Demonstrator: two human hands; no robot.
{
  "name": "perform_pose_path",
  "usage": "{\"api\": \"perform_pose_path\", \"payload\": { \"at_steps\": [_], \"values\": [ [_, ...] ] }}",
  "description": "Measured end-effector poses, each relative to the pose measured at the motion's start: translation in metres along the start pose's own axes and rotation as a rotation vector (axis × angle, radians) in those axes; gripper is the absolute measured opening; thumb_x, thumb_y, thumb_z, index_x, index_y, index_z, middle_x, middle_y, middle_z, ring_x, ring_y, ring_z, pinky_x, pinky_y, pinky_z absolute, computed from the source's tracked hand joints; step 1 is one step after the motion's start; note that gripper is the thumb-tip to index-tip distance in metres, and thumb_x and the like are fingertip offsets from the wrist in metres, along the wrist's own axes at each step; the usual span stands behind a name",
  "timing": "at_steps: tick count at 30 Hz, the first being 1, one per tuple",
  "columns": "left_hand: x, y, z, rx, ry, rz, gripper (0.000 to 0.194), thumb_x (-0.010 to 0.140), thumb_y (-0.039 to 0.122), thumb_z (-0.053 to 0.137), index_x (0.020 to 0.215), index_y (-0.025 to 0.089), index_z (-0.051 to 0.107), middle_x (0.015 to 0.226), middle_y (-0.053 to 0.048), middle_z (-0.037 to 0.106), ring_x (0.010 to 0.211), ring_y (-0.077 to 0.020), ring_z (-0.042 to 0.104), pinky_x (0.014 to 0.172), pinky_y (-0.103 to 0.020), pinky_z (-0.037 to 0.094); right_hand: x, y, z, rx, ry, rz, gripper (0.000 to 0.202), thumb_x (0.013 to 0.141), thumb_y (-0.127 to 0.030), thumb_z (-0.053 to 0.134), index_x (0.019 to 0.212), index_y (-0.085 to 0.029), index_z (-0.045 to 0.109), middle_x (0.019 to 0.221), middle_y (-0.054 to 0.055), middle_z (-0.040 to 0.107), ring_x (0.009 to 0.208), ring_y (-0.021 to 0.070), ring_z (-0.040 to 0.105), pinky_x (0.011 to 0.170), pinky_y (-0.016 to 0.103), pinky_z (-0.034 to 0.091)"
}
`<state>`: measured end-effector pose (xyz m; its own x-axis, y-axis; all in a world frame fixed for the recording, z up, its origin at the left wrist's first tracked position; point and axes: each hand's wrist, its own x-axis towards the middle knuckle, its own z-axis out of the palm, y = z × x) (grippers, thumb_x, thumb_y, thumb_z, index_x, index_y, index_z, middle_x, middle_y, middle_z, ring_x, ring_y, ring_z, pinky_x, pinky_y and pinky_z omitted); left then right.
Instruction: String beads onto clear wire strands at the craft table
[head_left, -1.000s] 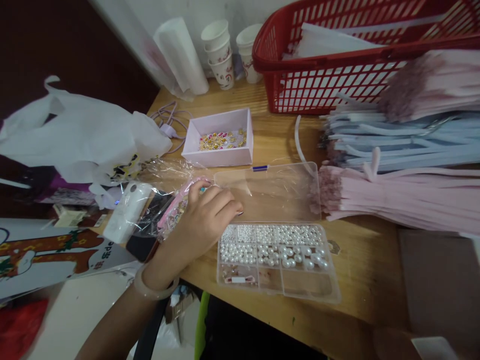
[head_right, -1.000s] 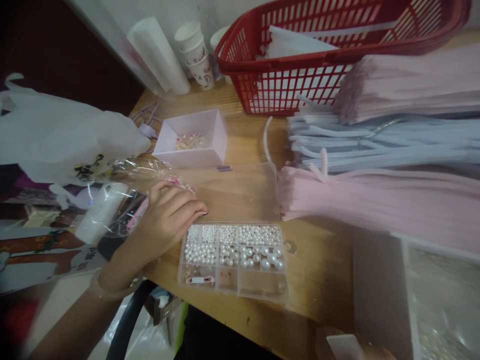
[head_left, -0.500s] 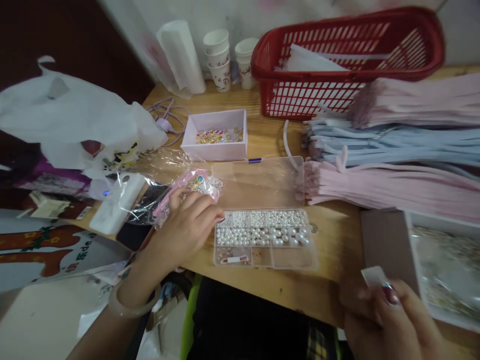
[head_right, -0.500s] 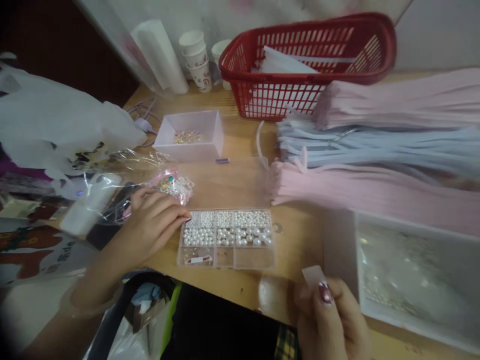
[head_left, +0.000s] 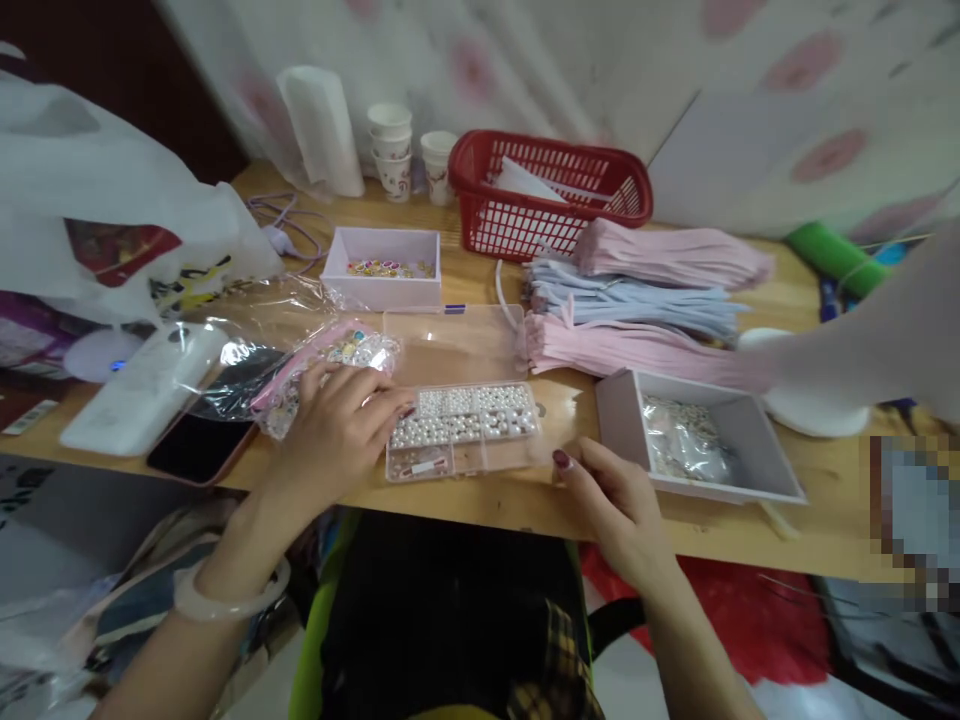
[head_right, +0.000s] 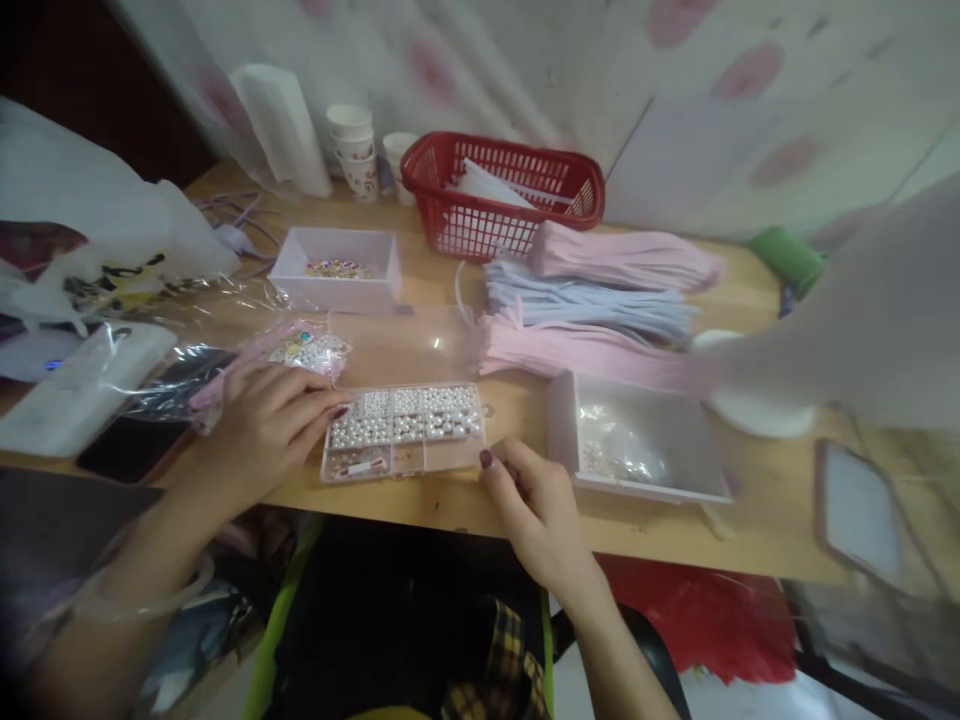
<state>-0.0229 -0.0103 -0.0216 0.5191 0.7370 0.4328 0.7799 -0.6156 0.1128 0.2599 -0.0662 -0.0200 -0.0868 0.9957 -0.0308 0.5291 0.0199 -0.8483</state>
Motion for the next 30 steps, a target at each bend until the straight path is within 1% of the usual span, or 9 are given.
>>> {"api": "perform_pose_path", "payload": {
  "at_steps": [1, 4, 7, 12, 17, 20, 23, 27, 30],
  "values": [
    [-0.003, 0.007, -0.001, -0.039, 0.012, 0.006, 0.020, 0.092, 0.029, 0.053, 0.107, 0.019, 0.063, 0.102, -0.010, 0.064, 0.098, -0.0257, 0.057, 0.091, -0.048, 0.040, 0.004, -0.006, -0.005, -0.036, -0.073, -0.004, 0.033, 0.096, -0.036, 0.042, 0.067, -0.020, 0.044, 0.060, -0.004, 0.038, 0.056, 0.0111, 0.037, 0.053, 0.026, 0.029],
    [-0.013, 0.031, 0.005, -0.124, -0.028, 0.009, 0.063, 0.083, 0.053, 0.060, 0.133, 0.017, 0.046, 0.133, -0.019, 0.051, 0.123, -0.0336, 0.047, 0.099, -0.052, 0.041, 0.018, -0.021, -0.018, -0.194, -0.246, -0.040, 0.031, 0.096, -0.032, 0.038, 0.068, -0.021, 0.037, 0.059, -0.004, 0.038, 0.055, 0.0113, 0.037, 0.054, 0.026, 0.028],
    [-0.022, 0.047, 0.019, -0.101, -0.020, -0.040, 0.081, 0.080, 0.056, 0.062, 0.143, 0.016, 0.031, 0.144, -0.024, 0.040, 0.132, -0.0391, 0.039, 0.104, -0.058, 0.038, 0.030, -0.028, -0.026, -0.316, -0.316, -0.092, 0.026, 0.095, -0.028, 0.039, 0.070, -0.021, 0.042, 0.059, -0.004, 0.043, 0.055, 0.0117, 0.038, 0.055, 0.027, 0.028],
    [-0.018, 0.041, 0.036, -0.082, 0.071, -0.075, 0.071, 0.086, 0.042, 0.060, 0.143, 0.013, 0.029, 0.141, -0.027, 0.041, 0.130, -0.0389, 0.043, 0.097, -0.055, 0.046, 0.028, -0.028, -0.027, -0.289, -0.244, -0.089, 0.030, 0.095, -0.036, 0.042, 0.076, -0.020, 0.058, 0.057, -0.004, 0.044, 0.054, 0.0116, 0.040, 0.053, 0.026, 0.029],
    [-0.004, 0.036, 0.029, -0.144, 0.099, -0.072, 0.057, 0.087, 0.036, 0.061, 0.135, 0.013, 0.042, 0.140, -0.025, 0.041, 0.133, -0.0382, 0.038, 0.103, -0.059, 0.038, 0.012, -0.021, -0.005, -0.201, -0.051, -0.057, 0.029, 0.094, -0.033, 0.045, 0.071, -0.019, 0.056, 0.055, -0.005, 0.038, 0.052, 0.0103, 0.035, 0.052, 0.025, 0.026],
    [-0.001, 0.060, 0.015, -0.300, 0.185, -0.147, 0.028, 0.089, 0.033, 0.058, 0.115, 0.021, 0.058, 0.120, -0.013, 0.057, 0.118, -0.0305, 0.051, 0.100, -0.057, 0.039, -0.005, -0.016, 0.015, -0.109, 0.060, -0.090, 0.028, 0.096, -0.033, 0.043, 0.074, -0.019, 0.053, 0.058, -0.005, 0.039, 0.053, 0.0104, 0.036, 0.053, 0.025, 0.028],
    [-0.005, 0.097, 0.006, -0.720, 0.154, -0.315, 0.014, 0.093, 0.029, 0.053, 0.103, 0.022, 0.061, 0.102, -0.006, 0.064, 0.100, -0.0209, 0.059, 0.089, -0.041, 0.049, -0.026, -0.012, 0.032, -0.002, 0.126, -0.158, 0.026, 0.097, -0.032, 0.041, 0.077, -0.020, 0.052, 0.062, -0.003, 0.045, 0.054, 0.0108, 0.039, 0.053, 0.025, 0.030],
    [-0.015, 0.127, 0.009, -1.182, 0.061, -0.570, 0.018, 0.095, 0.033, 0.047, 0.084, 0.022, 0.055, 0.077, 0.000, 0.062, 0.071, -0.0134, 0.059, 0.066, -0.026, 0.050, -0.044, -0.010, 0.036, 0.085, 0.016, -0.213, 0.024, 0.096, -0.029, 0.043, 0.077, -0.020, 0.052, 0.062, -0.002, 0.047, 0.055, 0.0111, 0.041, 0.054, 0.025, 0.033],
    [-0.020, 0.126, 0.012, -1.299, -0.042, -0.570, 0.026, 0.097, 0.036, 0.042, 0.077, 0.022, 0.051, 0.071, 0.001, 0.057, 0.067, -0.0126, 0.055, 0.064, -0.025, 0.047, -0.044, -0.013, 0.025, 0.095, -0.132, -0.159, 0.023, 0.096, -0.030, 0.046, 0.077, -0.019, 0.054, 0.059, -0.003, 0.046, 0.053, 0.0102, 0.040, 0.051, 0.024, 0.031]
  ]
}}
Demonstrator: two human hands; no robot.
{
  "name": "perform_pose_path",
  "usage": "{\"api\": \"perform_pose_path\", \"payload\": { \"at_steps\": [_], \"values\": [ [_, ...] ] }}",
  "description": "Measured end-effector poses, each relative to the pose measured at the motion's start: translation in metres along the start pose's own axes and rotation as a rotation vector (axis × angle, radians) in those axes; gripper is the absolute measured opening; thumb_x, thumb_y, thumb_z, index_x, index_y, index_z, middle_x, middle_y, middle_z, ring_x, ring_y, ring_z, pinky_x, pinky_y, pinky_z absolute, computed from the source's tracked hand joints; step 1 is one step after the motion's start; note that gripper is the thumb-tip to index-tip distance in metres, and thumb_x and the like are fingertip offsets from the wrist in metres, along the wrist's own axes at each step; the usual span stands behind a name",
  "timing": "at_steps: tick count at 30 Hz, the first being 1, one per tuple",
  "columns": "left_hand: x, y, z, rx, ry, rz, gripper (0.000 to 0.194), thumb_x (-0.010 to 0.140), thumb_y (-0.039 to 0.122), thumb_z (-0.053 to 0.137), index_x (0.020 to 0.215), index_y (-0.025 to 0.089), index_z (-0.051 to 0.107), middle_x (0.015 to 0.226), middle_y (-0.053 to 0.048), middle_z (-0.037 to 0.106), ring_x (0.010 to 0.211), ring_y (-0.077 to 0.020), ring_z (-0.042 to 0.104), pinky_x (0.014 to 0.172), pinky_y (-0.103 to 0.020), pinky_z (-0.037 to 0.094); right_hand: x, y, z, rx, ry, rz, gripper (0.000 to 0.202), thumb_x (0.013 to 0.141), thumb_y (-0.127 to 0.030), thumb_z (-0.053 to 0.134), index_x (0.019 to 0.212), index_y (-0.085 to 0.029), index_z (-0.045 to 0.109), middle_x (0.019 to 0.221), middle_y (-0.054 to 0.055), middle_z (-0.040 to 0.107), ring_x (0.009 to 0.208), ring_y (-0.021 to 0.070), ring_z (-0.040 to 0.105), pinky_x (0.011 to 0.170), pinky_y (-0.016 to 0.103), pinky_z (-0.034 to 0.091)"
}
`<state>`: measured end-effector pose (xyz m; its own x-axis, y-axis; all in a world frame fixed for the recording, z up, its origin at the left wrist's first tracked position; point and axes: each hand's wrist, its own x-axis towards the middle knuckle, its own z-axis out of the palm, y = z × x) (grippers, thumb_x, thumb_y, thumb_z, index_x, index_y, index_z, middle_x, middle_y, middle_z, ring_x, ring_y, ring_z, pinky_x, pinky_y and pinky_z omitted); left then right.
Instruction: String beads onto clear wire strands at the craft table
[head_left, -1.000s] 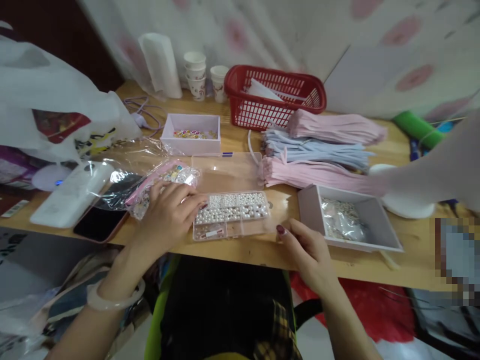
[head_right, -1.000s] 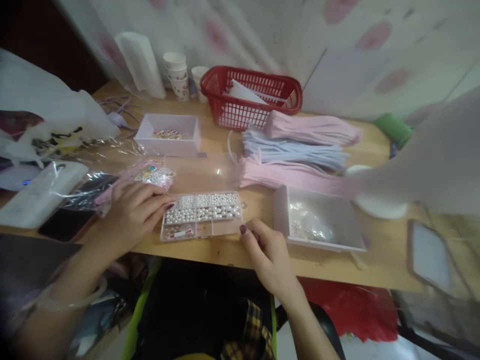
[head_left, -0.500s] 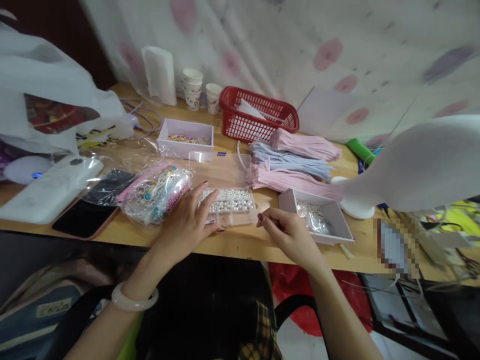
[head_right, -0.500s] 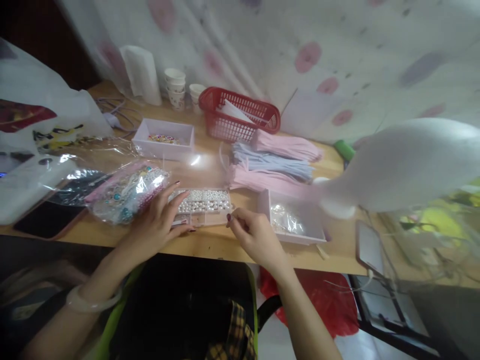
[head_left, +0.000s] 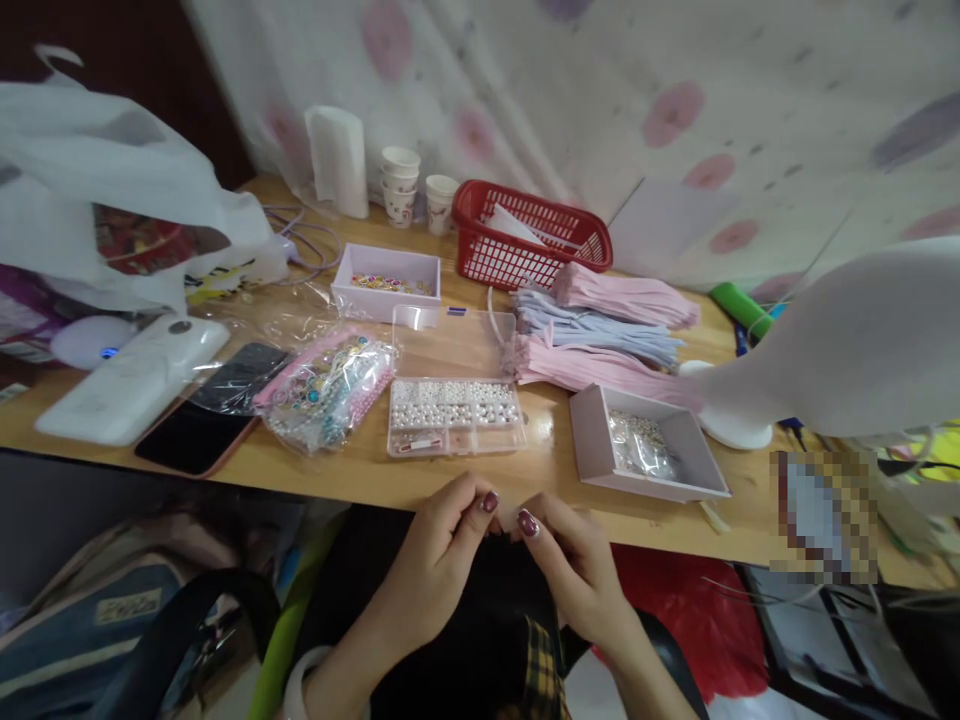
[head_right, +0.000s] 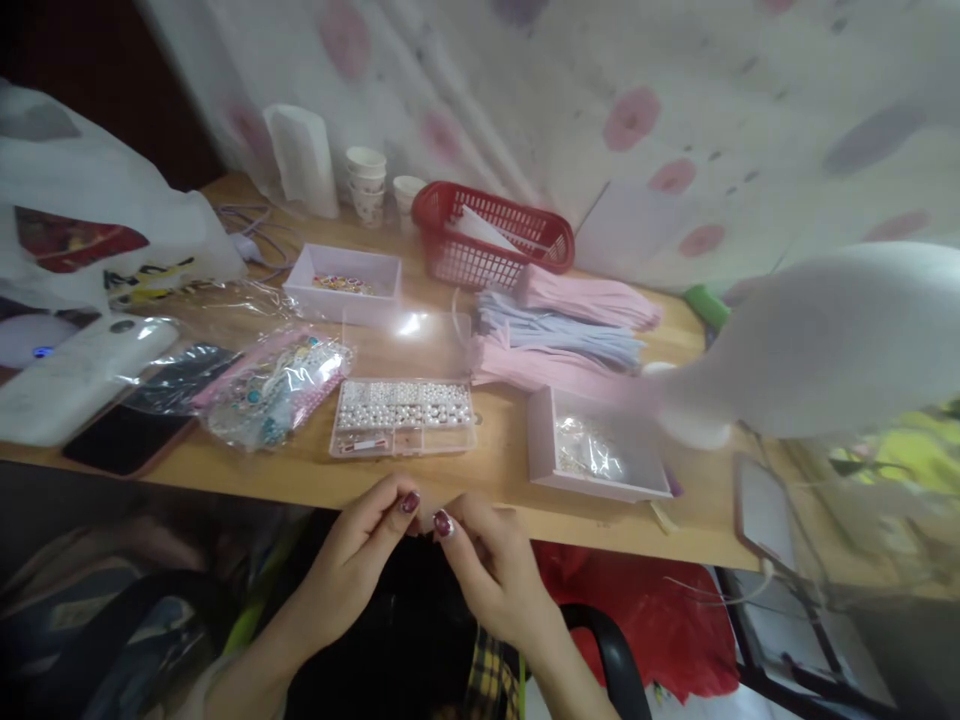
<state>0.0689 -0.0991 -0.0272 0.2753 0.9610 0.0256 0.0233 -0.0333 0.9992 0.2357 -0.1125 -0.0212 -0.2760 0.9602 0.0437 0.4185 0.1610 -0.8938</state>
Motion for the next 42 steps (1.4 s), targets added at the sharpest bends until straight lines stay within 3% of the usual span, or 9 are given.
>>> {"api": "perform_pose_path", "payload": {
  "at_steps": [5, 10, 13, 17, 19, 22, 27, 42],
  "values": [
    [0.007, 0.001, -0.011, 0.041, -0.139, -0.011, 0.030, 0.098, 0.037, 0.039, 0.074, 0.021, 0.048, 0.069, 0.001, 0.054, 0.065, -0.0122, 0.052, 0.063, -0.026, 0.043, 0.013, -0.008, -0.015, 0.066, -0.151, 0.074, 0.024, 0.094, -0.033, 0.048, 0.075, -0.019, 0.054, 0.054, -0.007, 0.035, 0.048, 0.0085, 0.031, 0.047, 0.024, 0.024],
    [0.014, -0.004, -0.008, -0.089, -0.081, -0.057, 0.025, 0.095, 0.040, 0.045, 0.081, 0.021, 0.055, 0.073, 0.000, 0.058, 0.068, -0.0136, 0.056, 0.063, -0.026, 0.048, 0.028, -0.015, -0.020, 0.095, -0.206, 0.093, 0.030, 0.093, -0.037, 0.050, 0.069, -0.019, 0.052, 0.055, -0.006, 0.038, 0.049, 0.0086, 0.032, 0.047, 0.024, 0.024],
    [0.013, -0.010, -0.011, -0.009, 0.052, 0.005, 0.017, 0.095, 0.033, 0.048, 0.091, 0.021, 0.059, 0.078, -0.001, 0.062, 0.068, -0.0131, 0.058, 0.061, -0.026, 0.050, 0.037, -0.016, -0.028, -0.006, -0.150, 0.112, 0.032, 0.093, -0.037, 0.049, 0.066, -0.020, 0.048, 0.053, -0.007, 0.032, 0.049, 0.0087, 0.029, 0.047, 0.025, 0.022],
    [0.010, -0.021, -0.031, 0.477, 0.355, 0.450, 0.014, 0.088, 0.011, 0.056, 0.095, 0.022, 0.062, 0.081, -0.001, 0.066, 0.076, -0.0143, 0.061, 0.072, -0.029, 0.048, 0.056, -0.013, -0.040, -0.215, -0.068, 0.157, 0.031, 0.093, -0.036, 0.048, 0.067, -0.020, 0.044, 0.056, -0.006, 0.031, 0.052, 0.0094, 0.028, 0.049, 0.025, 0.023],
    [0.012, -0.028, -0.042, 0.732, 0.508, 0.603, 0.017, 0.081, 0.009, 0.065, 0.093, 0.021, 0.062, 0.083, -0.002, 0.065, 0.079, -0.0171, 0.060, 0.077, -0.034, 0.047, 0.066, -0.009, -0.042, -0.310, -0.055, 0.154, 0.031, 0.093, -0.033, 0.047, 0.065, -0.021, 0.040, 0.056, -0.006, 0.032, 0.053, 0.0093, 0.029, 0.050, 0.025, 0.023],
    [0.016, -0.040, -0.051, 0.981, 0.642, 0.577, 0.028, 0.074, 0.019, 0.076, 0.098, 0.017, 0.062, 0.096, -0.010, 0.064, 0.093, -0.0254, 0.060, 0.086, -0.044, 0.046, 0.076, -0.004, -0.040, -0.400, -0.075, 0.149, 0.031, 0.091, -0.028, 0.047, 0.063, -0.021, 0.036, 0.054, -0.006, 0.032, 0.052, 0.0090, 0.030, 0.051, 0.025, 0.023],
    [0.021, -0.048, -0.047, 1.105, 0.647, 0.586, 0.042, 0.074, 0.026, 0.077, 0.108, 0.012, 0.058, 0.106, -0.017, 0.064, 0.100, -0.0293, 0.060, 0.094, -0.049, 0.046, 0.081, 0.003, -0.034, -0.450, -0.110, 0.156, 0.027, 0.090, -0.025, 0.045, 0.064, -0.020, 0.037, 0.055, -0.006, 0.031, 0.051, 0.0086, 0.030, 0.051, 0.025, 0.022],
    [0.021, -0.050, -0.048, 1.055, 0.630, 0.576, 0.034, 0.076, 0.020, 0.074, 0.105, 0.012, 0.060, 0.103, -0.014, 0.066, 0.098, -0.0269, 0.061, 0.097, -0.050, 0.044, 0.080, 0.005, -0.028, -0.447, -0.059, 0.175, 0.027, 0.089, -0.025, 0.046, 0.064, -0.020, 0.037, 0.054, -0.008, 0.029, 0.052, 0.0080, 0.028, 0.051, 0.024, 0.023]
  ]
}}
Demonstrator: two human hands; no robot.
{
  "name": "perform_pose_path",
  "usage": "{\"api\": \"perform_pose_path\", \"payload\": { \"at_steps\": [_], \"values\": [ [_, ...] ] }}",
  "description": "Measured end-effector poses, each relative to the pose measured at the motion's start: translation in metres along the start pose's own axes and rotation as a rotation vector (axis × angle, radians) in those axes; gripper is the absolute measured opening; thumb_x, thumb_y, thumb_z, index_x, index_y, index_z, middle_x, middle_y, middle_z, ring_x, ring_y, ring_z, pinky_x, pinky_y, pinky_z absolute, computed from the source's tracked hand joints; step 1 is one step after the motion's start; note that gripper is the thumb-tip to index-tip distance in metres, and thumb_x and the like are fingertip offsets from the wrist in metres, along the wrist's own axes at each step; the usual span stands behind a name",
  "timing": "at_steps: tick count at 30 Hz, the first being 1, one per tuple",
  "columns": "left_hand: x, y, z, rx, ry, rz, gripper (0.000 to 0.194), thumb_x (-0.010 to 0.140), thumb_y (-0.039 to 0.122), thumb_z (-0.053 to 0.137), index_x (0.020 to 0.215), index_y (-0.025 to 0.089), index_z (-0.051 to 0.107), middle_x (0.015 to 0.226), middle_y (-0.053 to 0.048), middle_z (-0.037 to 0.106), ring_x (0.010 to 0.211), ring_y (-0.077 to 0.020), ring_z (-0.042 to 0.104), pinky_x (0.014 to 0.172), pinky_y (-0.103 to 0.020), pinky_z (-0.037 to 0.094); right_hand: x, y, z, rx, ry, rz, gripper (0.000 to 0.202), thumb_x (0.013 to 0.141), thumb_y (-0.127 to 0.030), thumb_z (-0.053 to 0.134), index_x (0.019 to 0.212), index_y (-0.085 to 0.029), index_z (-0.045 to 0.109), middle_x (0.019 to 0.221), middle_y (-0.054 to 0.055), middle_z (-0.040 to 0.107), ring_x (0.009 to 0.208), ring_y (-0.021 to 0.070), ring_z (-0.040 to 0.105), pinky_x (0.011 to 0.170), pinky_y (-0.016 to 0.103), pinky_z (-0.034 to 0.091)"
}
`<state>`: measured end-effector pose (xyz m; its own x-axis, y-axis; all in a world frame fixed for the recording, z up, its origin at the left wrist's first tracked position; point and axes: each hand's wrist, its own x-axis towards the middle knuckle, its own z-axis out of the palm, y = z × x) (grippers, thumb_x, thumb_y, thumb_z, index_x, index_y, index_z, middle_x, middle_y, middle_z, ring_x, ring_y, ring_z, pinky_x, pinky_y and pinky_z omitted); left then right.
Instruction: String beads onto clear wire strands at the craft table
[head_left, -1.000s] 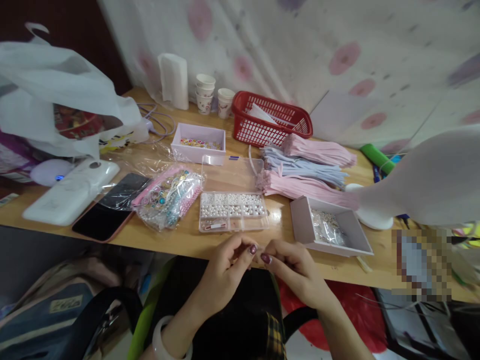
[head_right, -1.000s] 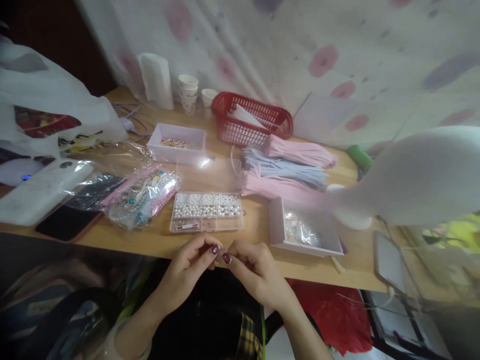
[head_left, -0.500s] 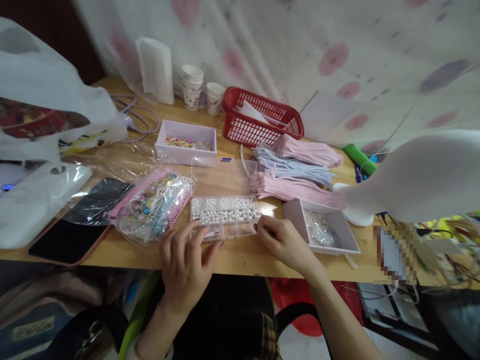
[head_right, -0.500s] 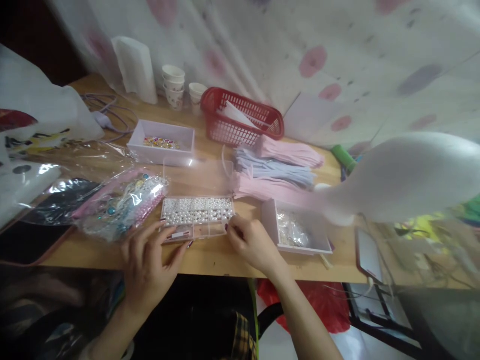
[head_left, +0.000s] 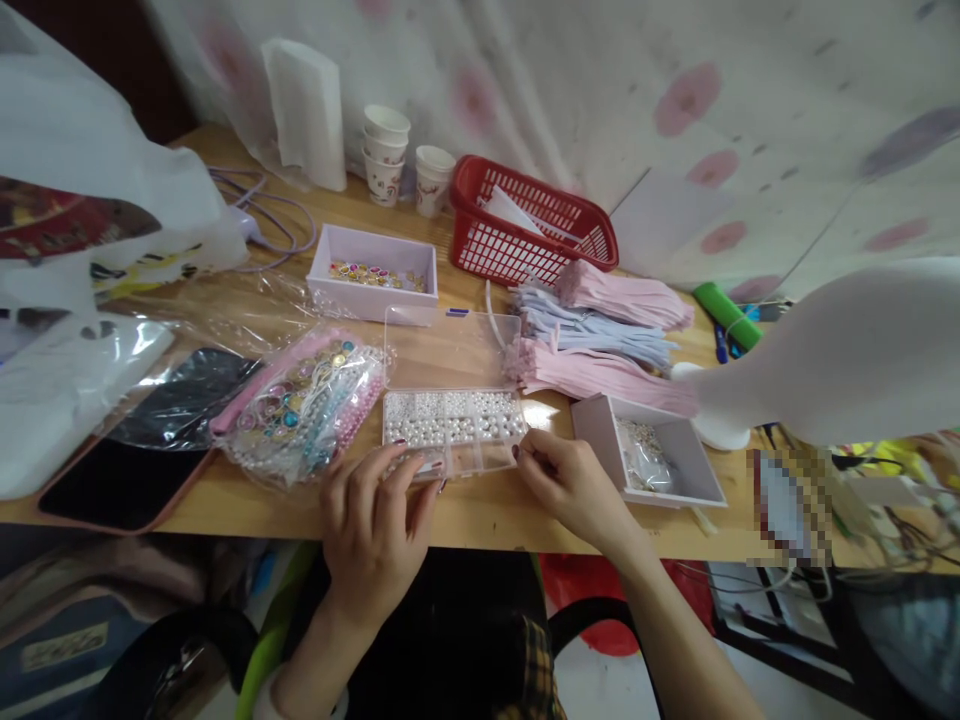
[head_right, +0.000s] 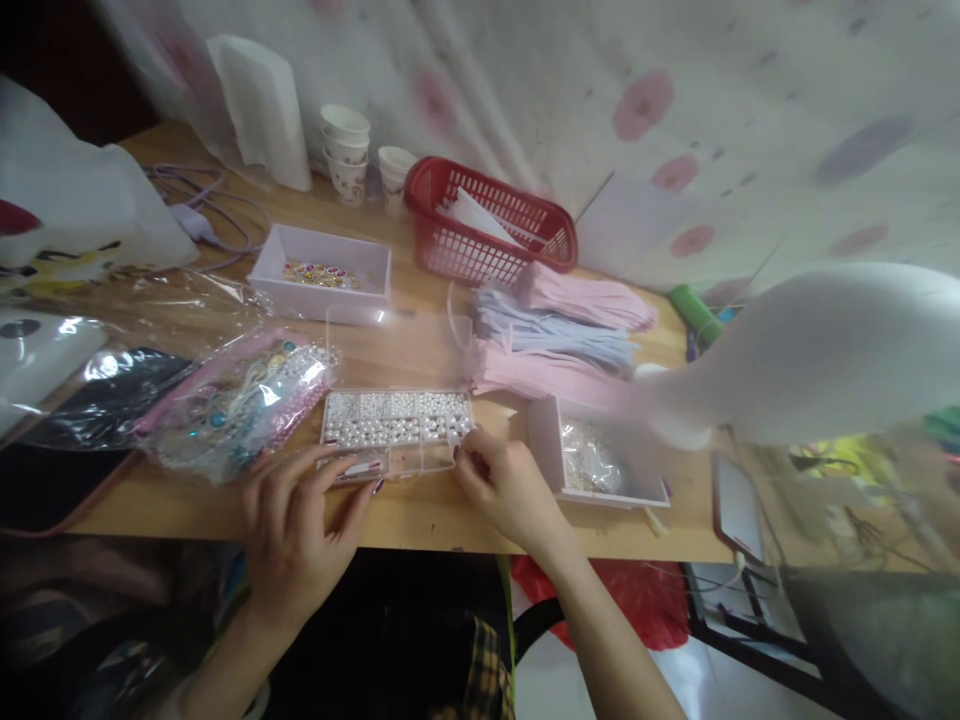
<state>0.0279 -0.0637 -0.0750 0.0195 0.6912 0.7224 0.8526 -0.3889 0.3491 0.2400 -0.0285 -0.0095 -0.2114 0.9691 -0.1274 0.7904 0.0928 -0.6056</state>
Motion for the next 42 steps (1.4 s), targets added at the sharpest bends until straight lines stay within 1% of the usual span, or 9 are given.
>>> {"api": "perform_pose_path", "payload": {
  "at_steps": [7, 16, 20, 24, 26, 29, 35, 39, 42],
  "values": [
    [0.002, 0.000, -0.002, -0.003, -0.006, 0.000, 0.037, 0.072, 0.016, 0.078, 0.105, 0.010, 0.061, 0.102, -0.015, 0.067, 0.097, -0.0277, 0.062, 0.091, -0.045, 0.047, -0.001, 0.000, 0.004, -0.012, 0.019, 0.040, 0.024, 0.088, -0.024, 0.048, 0.065, -0.020, 0.038, 0.053, -0.008, 0.031, 0.050, 0.0078, 0.030, 0.050, 0.023, 0.024],
    [0.008, 0.001, -0.004, -0.023, -0.028, -0.008, 0.038, 0.067, 0.012, 0.081, 0.099, 0.007, 0.063, 0.097, -0.016, 0.068, 0.089, -0.0266, 0.064, 0.079, -0.039, 0.052, 0.001, -0.005, 0.003, 0.032, -0.001, 0.076, 0.024, 0.087, -0.021, 0.047, 0.066, -0.021, 0.037, 0.053, -0.008, 0.031, 0.050, 0.0070, 0.029, 0.049, 0.022, 0.023],
    [0.007, -0.001, -0.004, -0.014, -0.039, -0.003, 0.038, 0.064, 0.011, 0.084, 0.096, 0.007, 0.063, 0.094, -0.015, 0.068, 0.086, -0.0243, 0.065, 0.076, -0.037, 0.054, 0.001, -0.004, 0.002, 0.052, -0.028, 0.100, 0.026, 0.091, -0.023, 0.046, 0.067, -0.021, 0.035, 0.054, -0.008, 0.029, 0.051, 0.0071, 0.027, 0.049, 0.022, 0.023],
    [0.009, -0.004, -0.004, -0.010, -0.062, 0.011, 0.035, 0.066, 0.013, 0.083, 0.094, 0.010, 0.063, 0.089, -0.012, 0.069, 0.081, -0.0217, 0.065, 0.070, -0.035, 0.054, 0.001, -0.005, 0.000, 0.081, -0.052, 0.118, 0.031, 0.093, -0.023, 0.044, 0.066, -0.021, 0.030, 0.056, -0.007, 0.027, 0.051, 0.0074, 0.025, 0.048, 0.022, 0.022],
    [0.011, -0.006, -0.004, -0.031, -0.084, 0.007, 0.031, 0.068, 0.016, 0.082, 0.092, 0.013, 0.062, 0.085, -0.010, 0.069, 0.077, -0.0204, 0.065, 0.067, -0.034, 0.055, 0.000, -0.005, -0.001, 0.074, -0.066, 0.126, 0.031, 0.093, -0.024, 0.044, 0.065, -0.021, 0.031, 0.056, -0.007, 0.028, 0.050, 0.0074, 0.026, 0.047, 0.022, 0.022],
    [0.011, -0.010, -0.005, -0.072, -0.164, -0.028, 0.021, 0.072, 0.019, 0.079, 0.085, 0.018, 0.062, 0.079, -0.007, 0.069, 0.070, -0.0184, 0.065, 0.061, -0.033, 0.054, 0.000, -0.003, -0.002, 0.045, -0.076, 0.132, 0.030, 0.093, -0.024, 0.043, 0.065, -0.021, 0.033, 0.055, -0.006, 0.028, 0.048, 0.0074, 0.026, 0.046, 0.023, 0.022],
    [-0.004, -0.018, -0.012, -0.126, -0.266, -0.070, 0.032, 0.064, 0.018, 0.084, 0.090, 0.022, 0.066, 0.088, -0.004, 0.071, 0.074, -0.0186, 0.068, 0.064, -0.034, 0.056, 0.001, -0.002, -0.003, 0.026, -0.057, 0.093, 0.029, 0.092, -0.020, 0.044, 0.064, -0.021, 0.035, 0.054, -0.007, 0.025, 0.045, 0.0068, 0.024, 0.043, 0.023, 0.020],
    [-0.003, -0.021, -0.013, -0.139, -0.322, -0.027, 0.026, 0.065, 0.022, 0.083, 0.086, 0.024, 0.067, 0.082, -0.002, 0.072, 0.071, -0.0176, 0.067, 0.061, -0.034, 0.055, 0.002, -0.003, -0.004, -0.016, -0.054, 0.060, 0.028, 0.090, -0.017, 0.045, 0.065, -0.021, 0.037, 0.054, -0.007, 0.024, 0.045, 0.0062, 0.024, 0.043, 0.022, 0.021],
    [0.000, -0.021, -0.012, -0.134, -0.332, -0.021, 0.025, 0.066, 0.021, 0.082, 0.087, 0.024, 0.068, 0.083, -0.001, 0.072, 0.071, -0.0171, 0.067, 0.060, -0.033, 0.055, 0.002, -0.003, -0.003, -0.060, -0.051, 0.031, 0.024, 0.090, -0.016, 0.045, 0.067, -0.021, 0.040, 0.054, -0.008, 0.026, 0.044, 0.0065, 0.026, 0.043, 0.022, 0.023]
  ]
}}
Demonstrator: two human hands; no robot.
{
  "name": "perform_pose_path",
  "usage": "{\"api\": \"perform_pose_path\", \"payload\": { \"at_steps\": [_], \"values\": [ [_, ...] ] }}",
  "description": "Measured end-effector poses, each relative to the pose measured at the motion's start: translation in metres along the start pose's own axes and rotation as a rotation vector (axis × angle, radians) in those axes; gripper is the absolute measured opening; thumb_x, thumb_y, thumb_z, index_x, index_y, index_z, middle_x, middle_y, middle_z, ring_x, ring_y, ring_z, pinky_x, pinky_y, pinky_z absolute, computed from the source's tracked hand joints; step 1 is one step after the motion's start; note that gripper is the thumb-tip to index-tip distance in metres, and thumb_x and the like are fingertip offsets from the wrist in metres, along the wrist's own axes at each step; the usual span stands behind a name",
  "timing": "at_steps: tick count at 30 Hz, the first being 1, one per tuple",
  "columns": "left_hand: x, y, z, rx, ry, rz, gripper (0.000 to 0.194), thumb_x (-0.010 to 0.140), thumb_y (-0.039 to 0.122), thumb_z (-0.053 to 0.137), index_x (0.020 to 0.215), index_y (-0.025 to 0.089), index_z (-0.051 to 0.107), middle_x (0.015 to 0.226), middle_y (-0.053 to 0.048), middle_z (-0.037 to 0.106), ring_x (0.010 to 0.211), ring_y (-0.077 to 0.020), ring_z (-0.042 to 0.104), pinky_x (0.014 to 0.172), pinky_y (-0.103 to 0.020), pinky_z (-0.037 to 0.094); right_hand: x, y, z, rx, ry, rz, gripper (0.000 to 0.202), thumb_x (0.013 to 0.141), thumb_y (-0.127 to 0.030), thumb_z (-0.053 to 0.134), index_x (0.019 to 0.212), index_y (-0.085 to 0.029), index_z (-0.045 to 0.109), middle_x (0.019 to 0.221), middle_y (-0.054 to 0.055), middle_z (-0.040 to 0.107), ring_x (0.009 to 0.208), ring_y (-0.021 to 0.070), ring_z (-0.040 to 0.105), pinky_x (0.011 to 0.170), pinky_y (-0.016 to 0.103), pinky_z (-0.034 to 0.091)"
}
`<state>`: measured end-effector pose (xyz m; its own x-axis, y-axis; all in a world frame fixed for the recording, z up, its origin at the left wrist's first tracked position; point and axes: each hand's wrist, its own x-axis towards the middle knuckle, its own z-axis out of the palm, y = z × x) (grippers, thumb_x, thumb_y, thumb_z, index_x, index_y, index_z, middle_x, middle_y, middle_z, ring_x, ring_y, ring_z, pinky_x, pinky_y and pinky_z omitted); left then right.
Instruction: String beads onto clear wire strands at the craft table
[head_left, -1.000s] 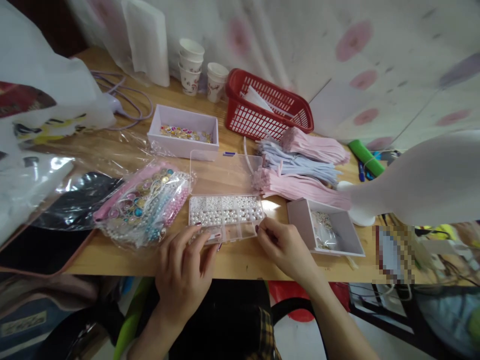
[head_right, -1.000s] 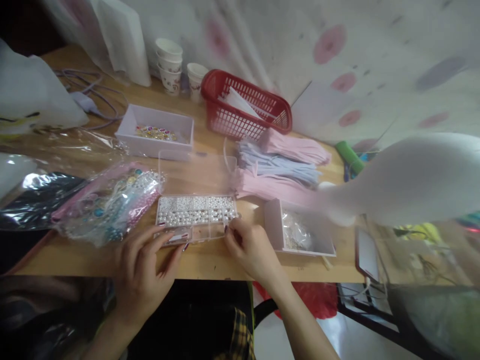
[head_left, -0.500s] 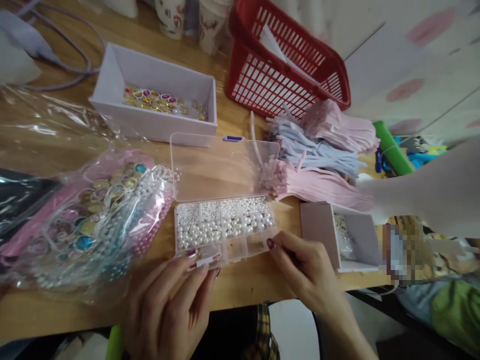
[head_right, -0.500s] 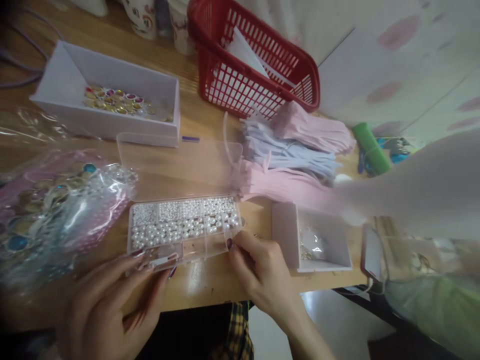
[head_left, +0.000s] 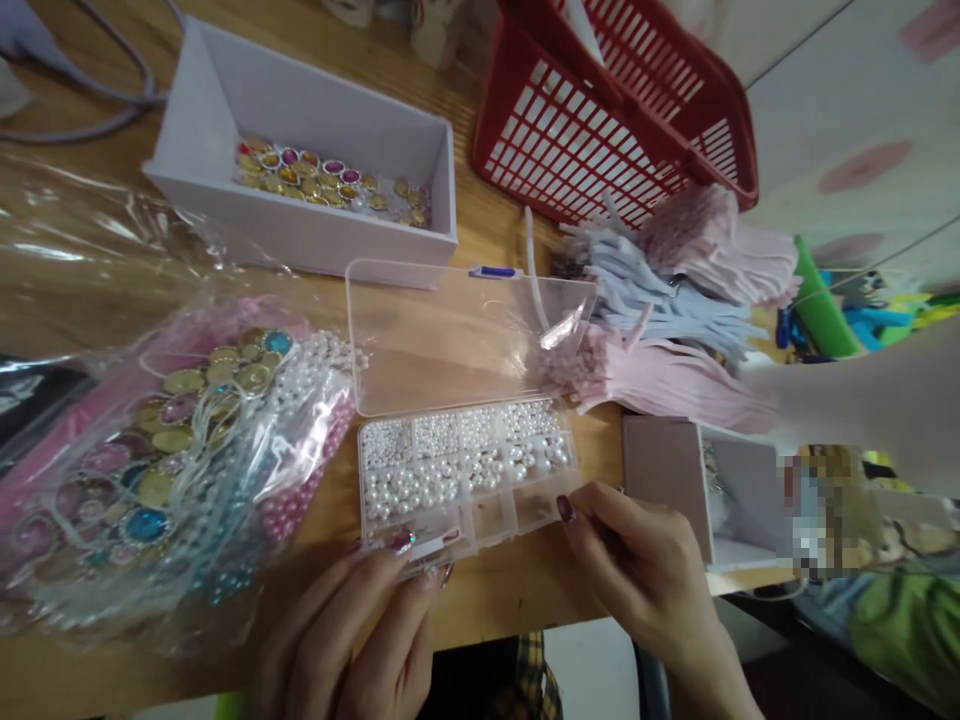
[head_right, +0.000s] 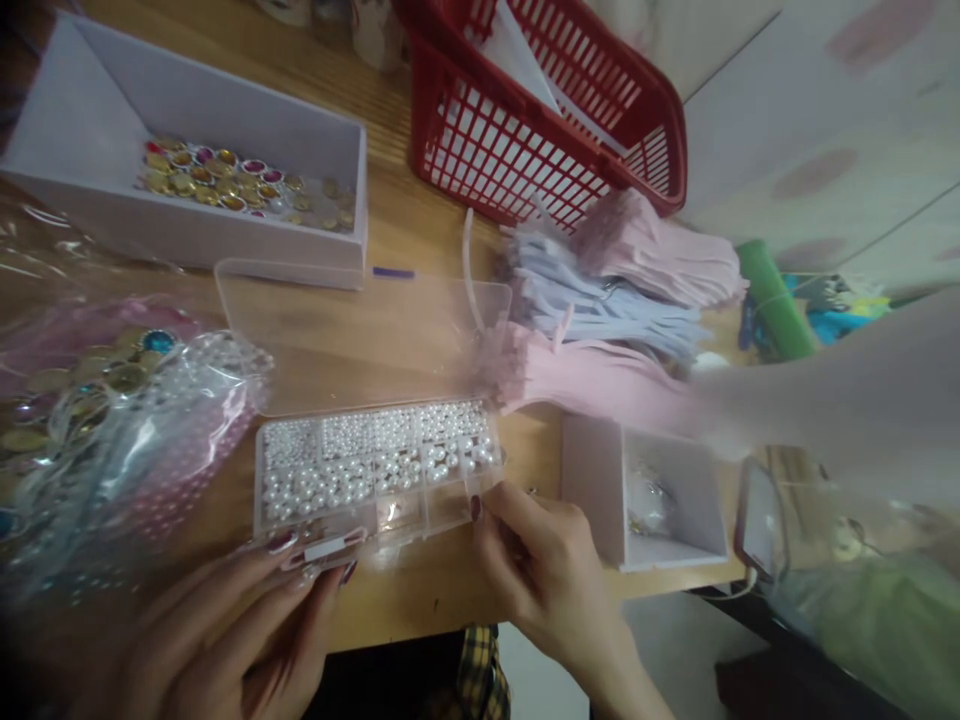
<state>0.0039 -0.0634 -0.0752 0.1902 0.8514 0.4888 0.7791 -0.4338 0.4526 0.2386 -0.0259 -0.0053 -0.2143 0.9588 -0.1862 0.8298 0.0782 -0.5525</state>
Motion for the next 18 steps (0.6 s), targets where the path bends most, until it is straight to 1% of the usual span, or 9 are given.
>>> {"api": "perform_pose_path", "payload": {
  "at_steps": [3, 6, 8, 11, 14, 16, 18],
  "values": [
    [-0.003, 0.000, 0.000, -0.022, 0.010, -0.009, 0.030, 0.066, 0.019, 0.082, 0.092, 0.023, 0.068, 0.088, -0.002, 0.073, 0.074, -0.0171, 0.068, 0.061, -0.032, 0.056, -0.001, 0.000, 0.002, -0.029, 0.024, -0.003, 0.024, 0.090, -0.017, 0.044, 0.067, -0.022, 0.042, 0.052, -0.007, 0.027, 0.043, 0.0070, 0.029, 0.042, 0.022, 0.024],
    [-0.008, -0.001, 0.001, -0.023, 0.042, 0.045, 0.039, 0.065, 0.019, 0.082, 0.101, 0.022, 0.067, 0.092, -0.003, 0.073, 0.078, -0.0176, 0.069, 0.063, -0.032, 0.058, -0.002, -0.001, 0.004, -0.058, 0.046, 0.001, 0.024, 0.090, -0.018, 0.044, 0.067, -0.022, 0.042, 0.051, -0.007, 0.028, 0.041, 0.0072, 0.031, 0.042, 0.022, 0.025],
    [-0.008, -0.001, 0.001, -0.008, 0.067, 0.072, 0.041, 0.066, 0.019, 0.081, 0.104, 0.022, 0.066, 0.093, -0.004, 0.073, 0.079, -0.0183, 0.069, 0.064, -0.032, 0.058, -0.003, -0.002, 0.005, -0.079, 0.052, -0.002, 0.024, 0.090, -0.018, 0.044, 0.067, -0.022, 0.042, 0.050, -0.007, 0.029, 0.041, 0.0071, 0.032, 0.042, 0.022, 0.026],
    [0.000, 0.001, 0.001, -0.013, 0.063, 0.039, 0.028, 0.070, 0.017, 0.078, 0.095, 0.022, 0.066, 0.087, -0.003, 0.072, 0.073, -0.0177, 0.069, 0.060, -0.032, 0.058, -0.006, -0.002, 0.006, -0.123, 0.048, -0.026, 0.024, 0.090, -0.017, 0.045, 0.067, -0.022, 0.042, 0.049, -0.007, 0.033, 0.041, 0.0073, 0.035, 0.043, 0.022, 0.027],
    [0.012, 0.006, 0.002, 0.015, 0.115, -0.030, 0.018, 0.073, 0.014, 0.076, 0.081, 0.021, 0.062, 0.076, -0.002, 0.069, 0.067, -0.0160, 0.067, 0.054, -0.029, 0.056, -0.006, -0.002, 0.007, -0.168, 0.035, -0.040, 0.024, 0.091, -0.019, 0.045, 0.067, -0.022, 0.045, 0.048, -0.006, 0.038, 0.039, 0.0078, 0.037, 0.043, 0.023, 0.026],
    [0.018, 0.011, 0.002, 0.035, 0.186, -0.042, 0.017, 0.074, 0.013, 0.075, 0.080, 0.019, 0.060, 0.075, -0.003, 0.067, 0.068, -0.0155, 0.066, 0.056, -0.027, 0.056, -0.005, -0.002, 0.008, -0.189, 0.039, -0.032, 0.026, 0.091, -0.022, 0.045, 0.065, -0.022, 0.044, 0.047, -0.005, 0.039, 0.039, 0.0082, 0.038, 0.043, 0.023, 0.026],
    [0.020, 0.014, 0.003, 0.031, 0.227, -0.037, 0.018, 0.075, 0.012, 0.075, 0.085, 0.015, 0.060, 0.080, -0.005, 0.066, 0.075, -0.0154, 0.065, 0.062, -0.027, 0.057, -0.003, -0.002, 0.008, -0.193, 0.035, -0.019, 0.030, 0.092, -0.025, 0.044, 0.063, -0.022, 0.041, 0.045, -0.005, 0.040, 0.038, 0.0085, 0.039, 0.044, 0.023, 0.026]
  ]
}}
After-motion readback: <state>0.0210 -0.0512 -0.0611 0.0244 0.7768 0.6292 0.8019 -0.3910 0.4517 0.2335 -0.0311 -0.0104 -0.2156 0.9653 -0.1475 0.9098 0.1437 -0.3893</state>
